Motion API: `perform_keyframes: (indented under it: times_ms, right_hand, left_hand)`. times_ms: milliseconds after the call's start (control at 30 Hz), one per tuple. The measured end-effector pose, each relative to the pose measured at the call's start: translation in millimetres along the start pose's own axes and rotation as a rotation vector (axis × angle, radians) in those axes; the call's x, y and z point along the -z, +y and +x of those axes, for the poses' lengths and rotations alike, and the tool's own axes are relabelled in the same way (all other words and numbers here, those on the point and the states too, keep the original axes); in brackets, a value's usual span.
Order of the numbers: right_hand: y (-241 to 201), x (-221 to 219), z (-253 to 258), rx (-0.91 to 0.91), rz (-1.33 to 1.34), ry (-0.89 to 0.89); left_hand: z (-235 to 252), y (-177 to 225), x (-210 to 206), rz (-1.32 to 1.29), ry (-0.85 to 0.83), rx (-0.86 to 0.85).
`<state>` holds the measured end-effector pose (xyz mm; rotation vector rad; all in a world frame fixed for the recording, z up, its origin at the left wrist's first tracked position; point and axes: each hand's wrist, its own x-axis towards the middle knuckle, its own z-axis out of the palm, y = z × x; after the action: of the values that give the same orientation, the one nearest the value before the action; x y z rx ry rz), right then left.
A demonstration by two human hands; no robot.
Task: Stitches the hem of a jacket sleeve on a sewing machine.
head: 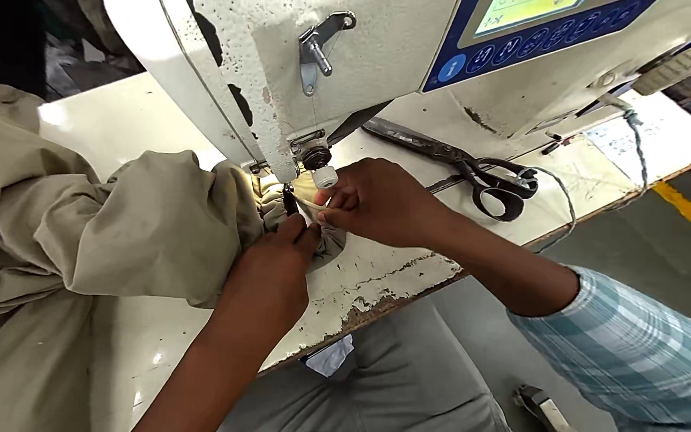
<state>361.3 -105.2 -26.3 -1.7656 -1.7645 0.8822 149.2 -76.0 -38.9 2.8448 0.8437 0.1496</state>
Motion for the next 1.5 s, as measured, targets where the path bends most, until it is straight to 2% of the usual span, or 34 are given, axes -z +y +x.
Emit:
perform_keyframes:
  times_ms: [167, 333, 467, 633, 667, 767, 833, 900, 1033, 1133, 1267, 1333, 1400, 1500]
  right_hand:
    - [-2, 9, 19, -0.05, 0.001, -0.111]
    - [0, 15, 26, -0.123, 0.134, -0.156]
    - [-4, 8, 23, -0.143, 0.086, -0.085]
    - [-20, -14, 6, 0.02, -0.233, 0.12]
    - [-23, -16, 3, 0.052, -0.276, 0.107]
    - [-31, -8, 0, 0.052, -0.324, -0.117]
    - [-28, -1, 0, 0.07, -0.313, -0.182]
    - [-14, 3, 6, 0.101, -0.257, -0.087]
    - [5, 2, 34, 0.036, -0.103, 0.182]
    - [10, -11, 50, -0.021, -0.115, 0.248]
    - [10, -15, 47, 0.071, -0.1, 0.351]
    - [4, -11, 29, 0.108, -0.047, 0.259]
    - [-2, -8, 7, 0.104, -0.089, 0.075]
    - [-4, -10, -8, 0.089, -0.179, 0.014]
  left_hand:
    - [1, -1, 2, 0.005, -0.027, -0.002]
    - [0, -1, 3, -0.015, -0.031, 0.002]
    - [1, -2, 2, -0.027, -0.038, 0.009]
    - [-2, -1, 1, -0.077, -0.005, 0.071]
    - [-3, -2, 0, -0.09, 0.002, 0.085]
    - [-4, -1, 2, -0.114, -0.016, 0.107]
    - [-3, -1, 2, -0.116, -0.024, 0.098]
    - [-2, -2, 3, -0.109, -0.037, 0.094]
    - [-1, -3, 4, -0.076, -0.049, 0.076]
    - [-1, -2, 5, -0.065, -0.036, 0.066]
    - [-1, -2, 7, -0.072, -0.045, 0.076]
    - [-1, -2, 5, -0.096, -0.047, 0.103]
    - [-3, -1, 3, -0.11, -0.057, 0.137]
    - [-4, -2, 3, -0.106, -0.046, 0.12]
